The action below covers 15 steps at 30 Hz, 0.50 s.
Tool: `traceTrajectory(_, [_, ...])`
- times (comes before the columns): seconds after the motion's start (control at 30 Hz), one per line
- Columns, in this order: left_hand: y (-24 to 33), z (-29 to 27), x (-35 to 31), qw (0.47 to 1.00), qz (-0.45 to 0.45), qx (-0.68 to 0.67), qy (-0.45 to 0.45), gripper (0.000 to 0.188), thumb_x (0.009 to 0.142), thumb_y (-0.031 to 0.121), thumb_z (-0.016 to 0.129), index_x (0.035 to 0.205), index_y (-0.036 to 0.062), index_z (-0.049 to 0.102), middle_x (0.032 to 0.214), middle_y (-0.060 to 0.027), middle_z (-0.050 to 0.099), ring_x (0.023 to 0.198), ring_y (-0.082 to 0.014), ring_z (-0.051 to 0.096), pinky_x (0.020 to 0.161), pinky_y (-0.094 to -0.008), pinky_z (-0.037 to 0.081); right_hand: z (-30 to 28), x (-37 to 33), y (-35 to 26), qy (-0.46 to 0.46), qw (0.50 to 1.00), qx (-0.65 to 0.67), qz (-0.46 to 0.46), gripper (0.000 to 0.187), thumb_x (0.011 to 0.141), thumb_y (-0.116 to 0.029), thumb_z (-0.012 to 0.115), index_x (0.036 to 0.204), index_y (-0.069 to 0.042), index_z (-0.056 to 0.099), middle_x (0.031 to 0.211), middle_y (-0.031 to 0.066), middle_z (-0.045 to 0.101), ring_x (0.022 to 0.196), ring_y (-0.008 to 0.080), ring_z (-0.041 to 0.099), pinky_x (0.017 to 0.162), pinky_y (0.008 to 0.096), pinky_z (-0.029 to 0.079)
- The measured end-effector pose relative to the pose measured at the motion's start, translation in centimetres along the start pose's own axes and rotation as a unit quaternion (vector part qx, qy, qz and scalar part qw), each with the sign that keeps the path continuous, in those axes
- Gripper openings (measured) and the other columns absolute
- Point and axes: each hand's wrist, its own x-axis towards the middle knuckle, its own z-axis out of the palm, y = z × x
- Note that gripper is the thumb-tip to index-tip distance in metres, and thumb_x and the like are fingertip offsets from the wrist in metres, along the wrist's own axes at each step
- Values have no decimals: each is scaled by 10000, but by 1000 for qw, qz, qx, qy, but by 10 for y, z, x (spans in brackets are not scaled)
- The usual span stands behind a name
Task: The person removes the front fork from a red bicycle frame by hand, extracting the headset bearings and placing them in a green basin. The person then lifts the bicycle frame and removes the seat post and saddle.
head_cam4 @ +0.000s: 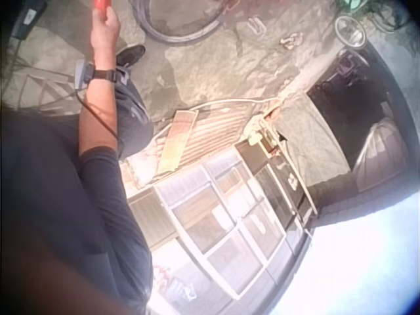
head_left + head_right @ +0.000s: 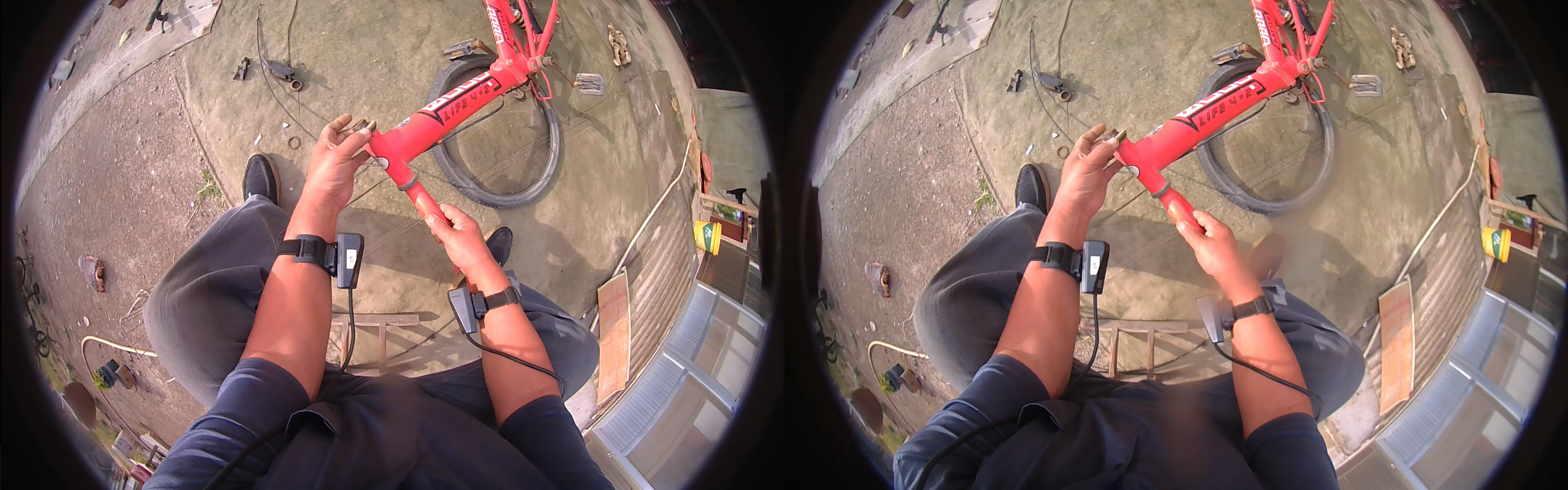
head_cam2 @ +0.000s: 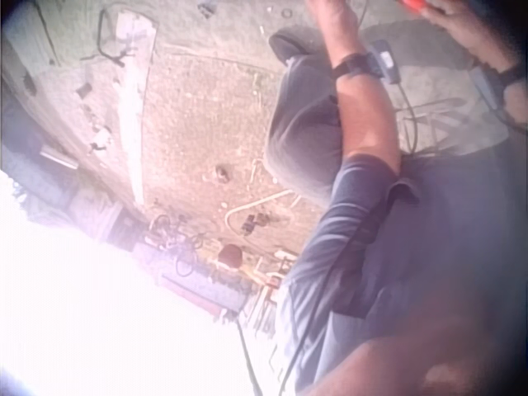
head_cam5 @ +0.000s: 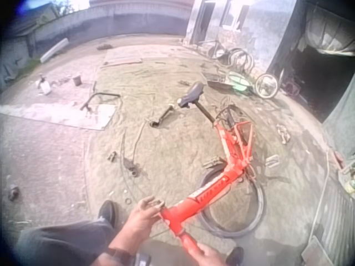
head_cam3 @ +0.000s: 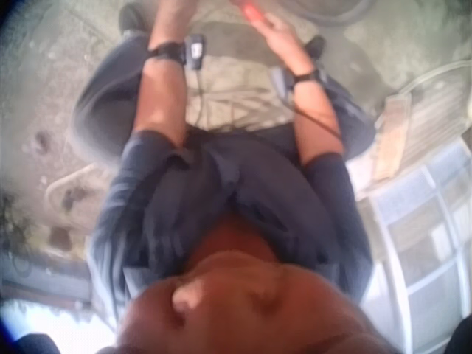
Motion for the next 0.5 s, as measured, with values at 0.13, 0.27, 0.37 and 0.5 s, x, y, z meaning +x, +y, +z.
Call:
traceTrajectory(0.13, [-2,5,2,996,10,82,37,665,932,110,625,1486,-41,290,1267,-156,604,1139,-241,606,1028,-399,453,0,1,1,-9,1000,11,0,246,980,-282,653,1017,-39,648,802,-35,568,720,68,495,669,238,428])
traceTrajectory(0.27, [0,-1,1,995,-10,-100,9,646,931,65,618,1474,-52,288,1281,-176,598,1133,-258,620,1030,-389,462,-1,1,1,-10,1000,18,6,244,978,-280,657,1018,-39,649,803,-32,570,721,70,496,671,240,428])
traceTrajectory(0.37, [0,-6,1,994,-1,-106,-34,636,927,36,609,1472,-46,291,1297,-187,591,1142,-263,622,1037,-387,463,-2,0,0,-13,1000,22,11,247,978,-281,657,1019,-38,649,804,-31,570,723,72,497,672,241,429])
traceTrajectory(0.5, [0,-4,2,999,14,-37,-10,672,938,104,653,1475,-51,281,1271,-183,593,1144,-257,617,1011,-396,488,-2,0,0,-18,999,29,7,248,980,-284,655,1014,-38,648,807,-30,571,724,72,498,671,243,429])
